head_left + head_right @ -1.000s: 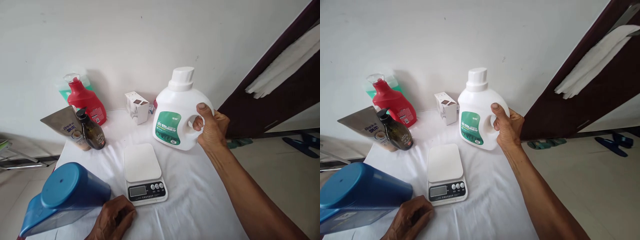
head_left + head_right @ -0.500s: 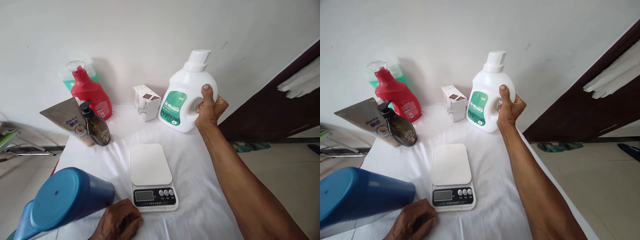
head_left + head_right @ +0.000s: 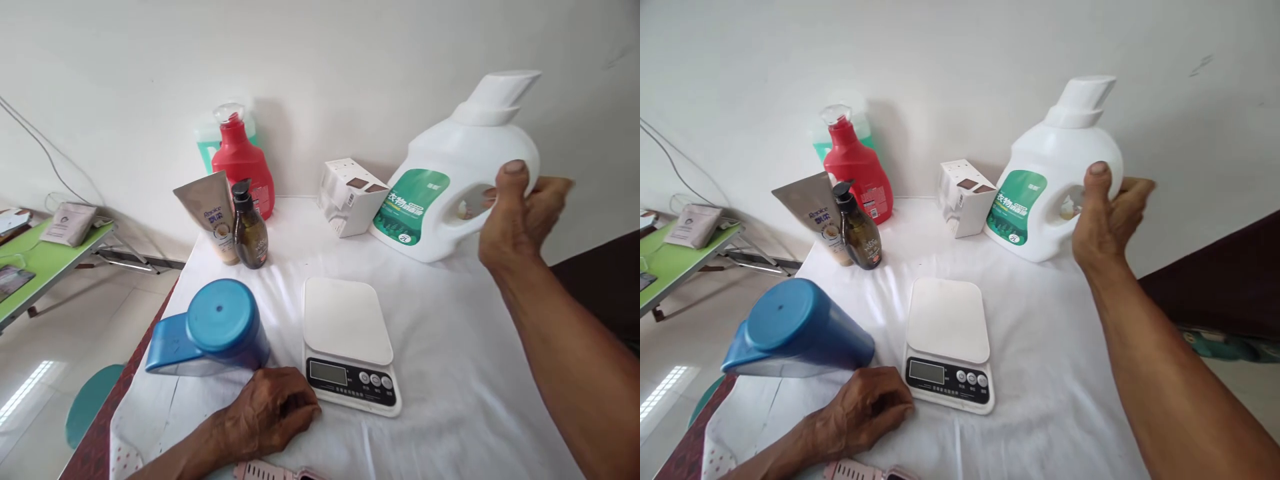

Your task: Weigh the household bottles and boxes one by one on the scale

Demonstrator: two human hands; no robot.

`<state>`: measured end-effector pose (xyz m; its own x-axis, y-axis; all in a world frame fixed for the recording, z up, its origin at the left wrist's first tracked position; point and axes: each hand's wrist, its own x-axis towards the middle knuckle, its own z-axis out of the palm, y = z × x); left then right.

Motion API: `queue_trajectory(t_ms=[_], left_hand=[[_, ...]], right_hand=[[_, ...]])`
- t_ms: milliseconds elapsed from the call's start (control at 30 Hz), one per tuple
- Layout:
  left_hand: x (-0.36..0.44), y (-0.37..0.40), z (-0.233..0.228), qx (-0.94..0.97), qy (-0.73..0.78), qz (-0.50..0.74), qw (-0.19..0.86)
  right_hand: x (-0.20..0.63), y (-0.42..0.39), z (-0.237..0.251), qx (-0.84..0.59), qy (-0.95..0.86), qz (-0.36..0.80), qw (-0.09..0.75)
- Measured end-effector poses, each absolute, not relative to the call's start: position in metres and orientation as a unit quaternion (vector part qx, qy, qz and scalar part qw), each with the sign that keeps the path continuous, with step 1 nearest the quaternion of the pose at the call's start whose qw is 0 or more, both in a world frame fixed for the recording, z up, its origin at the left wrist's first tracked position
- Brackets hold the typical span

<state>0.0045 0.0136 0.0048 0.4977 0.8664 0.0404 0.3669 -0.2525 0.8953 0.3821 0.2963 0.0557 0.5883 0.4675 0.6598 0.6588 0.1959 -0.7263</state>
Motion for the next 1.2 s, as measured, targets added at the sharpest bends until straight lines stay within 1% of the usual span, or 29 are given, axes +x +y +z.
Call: queue_trajectory(t_ms=[67,100,133,167,200,267,300,333,400,467,633,767,867,1000,1067,1133,1200], left_hand=[[0.004,0.014,0.005,0.739,0.413,0.286,0.45],[0.004,0.014,0.006,0.737,0.411,0.287,0.453],[0.003,0.014,0.007,0.737,0.41,0.287,0.455],[0.003,0.014,0.007,0.737,0.409,0.286,0.456],[0.003,0.015,0.008,0.739,0.408,0.286,0.454],[0.002,0.015,0.009,0.742,0.406,0.286,0.451],[0.002,0.014,0.008,0.744,0.404,0.285,0.449],[0.002,0.014,0.008,0.747,0.404,0.285,0.445],[0.001,0.012,0.006,0.754,0.404,0.283,0.434],[0.0,0.009,0.002,0.756,0.413,0.289,0.416],[-0.001,0.009,-0.006,0.764,0.389,0.329,0.395],[-0.002,0.011,-0.006,0.782,0.363,0.345,0.371],[-0.003,0.011,-0.005,0.789,0.354,0.348,0.363],[-0.006,0.01,-0.003,0.78,0.36,0.325,0.395],[-0.007,0.01,-0.002,0.774,0.363,0.314,0.412],[-0.007,0.01,-0.001,0.77,0.365,0.311,0.422],[-0.007,0.011,-0.001,0.768,0.365,0.309,0.425]], right_hand=[[0.374,0.277,0.069,-0.628,-0.44,-0.158,0.622],[0.362,0.262,0.079,-0.602,-0.465,-0.203,0.617],[0.345,0.244,0.091,-0.572,-0.498,-0.217,0.615],[0.322,0.224,0.102,-0.542,-0.542,-0.183,0.615],[0.297,0.202,0.113,-0.515,-0.583,-0.114,0.618],[0.243,0.159,0.13,-0.457,-0.668,0.119,0.576],[0.218,0.14,0.135,-0.41,-0.71,0.233,0.522],[0.197,0.123,0.137,-0.361,-0.748,0.313,0.46],[0.163,0.098,0.135,-0.307,-0.778,0.393,0.382],[0.142,0.085,0.127,-0.294,-0.78,0.421,0.357],[0.118,0.073,0.102,-0.302,-0.74,0.468,0.378],[0.107,0.065,0.091,-0.303,-0.695,0.49,0.43],[0.103,0.062,0.095,-0.321,-0.673,0.478,0.465],[0.107,0.067,0.116,-0.319,-0.629,0.475,0.527],[0.117,0.071,0.129,-0.308,-0.617,0.452,0.566],[0.132,0.076,0.138,-0.313,-0.622,0.398,0.597],[0.151,0.078,0.142,-0.343,-0.634,0.334,0.607]])
